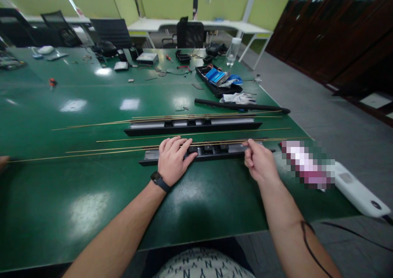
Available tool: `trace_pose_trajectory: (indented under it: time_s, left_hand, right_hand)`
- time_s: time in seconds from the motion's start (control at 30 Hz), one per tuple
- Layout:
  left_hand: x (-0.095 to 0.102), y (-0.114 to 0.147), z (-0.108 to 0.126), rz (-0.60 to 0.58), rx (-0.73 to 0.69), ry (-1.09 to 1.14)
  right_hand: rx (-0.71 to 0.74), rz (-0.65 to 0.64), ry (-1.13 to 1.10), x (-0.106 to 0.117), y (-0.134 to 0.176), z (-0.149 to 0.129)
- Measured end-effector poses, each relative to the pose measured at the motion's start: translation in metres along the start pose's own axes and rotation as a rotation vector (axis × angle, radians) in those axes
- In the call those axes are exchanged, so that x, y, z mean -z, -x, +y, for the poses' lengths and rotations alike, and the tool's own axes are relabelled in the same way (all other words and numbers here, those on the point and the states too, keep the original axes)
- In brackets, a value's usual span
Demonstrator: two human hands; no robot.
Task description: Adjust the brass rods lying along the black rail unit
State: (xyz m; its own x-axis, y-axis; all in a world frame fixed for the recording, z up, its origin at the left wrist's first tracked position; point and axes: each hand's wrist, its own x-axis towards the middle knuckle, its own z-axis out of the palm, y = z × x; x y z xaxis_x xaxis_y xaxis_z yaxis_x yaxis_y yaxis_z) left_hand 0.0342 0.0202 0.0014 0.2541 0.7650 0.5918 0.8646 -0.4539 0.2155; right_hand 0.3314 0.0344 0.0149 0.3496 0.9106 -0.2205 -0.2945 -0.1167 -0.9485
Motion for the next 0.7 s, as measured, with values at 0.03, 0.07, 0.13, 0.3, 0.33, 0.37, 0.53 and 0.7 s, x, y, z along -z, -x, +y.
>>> trace_pose_trajectory:
  time_s: [0.03,0.07,0.13,0.3,0.33,0.37,0.53,0.7]
  left_hand:
    - [0.0001,0.0000,0.0001,-0.004,0.004,0.002]
    - [0.0002,0.0001,0.0001,-0.007,0.008,0.005]
    - [0.0002,0.0003,0.0001,-0.009,0.012,0.006]
    - [0.0007,0.0001,0.0003,-0.011,0.005,-0.003]
    - [0.0010,-0.0001,0.0005,-0.013,0.004,-0.002]
    - [0.0013,-0.0004,0.0007,-0.015,0.003,-0.001]
    - [0.0027,-0.0012,0.0016,-0.013,0.005,0.003]
    - [0.0024,-0.0010,0.0012,-0.009,0.003,-0.001]
  right_hand:
    - [-0.005,0.006,0.003,-0.0005,0.0004,-0.0002]
    - [-0.012,0.011,0.005,-0.0010,0.0009,-0.0004]
    - [-0.022,0.018,0.006,-0.0022,0.0017,-0.0007]
    - [-0.008,0.012,0.036,-0.0041,0.0031,0.0005]
    - [-0.007,0.001,0.046,-0.0045,0.0035,0.0010]
    - [-0.007,-0.008,0.056,-0.0049,0.0040,0.0016]
    - [-0.009,-0.037,0.091,-0.0076,0.0069,0.0018]
    - [-0.021,-0.056,0.057,-0.0081,0.0076,0.0001]
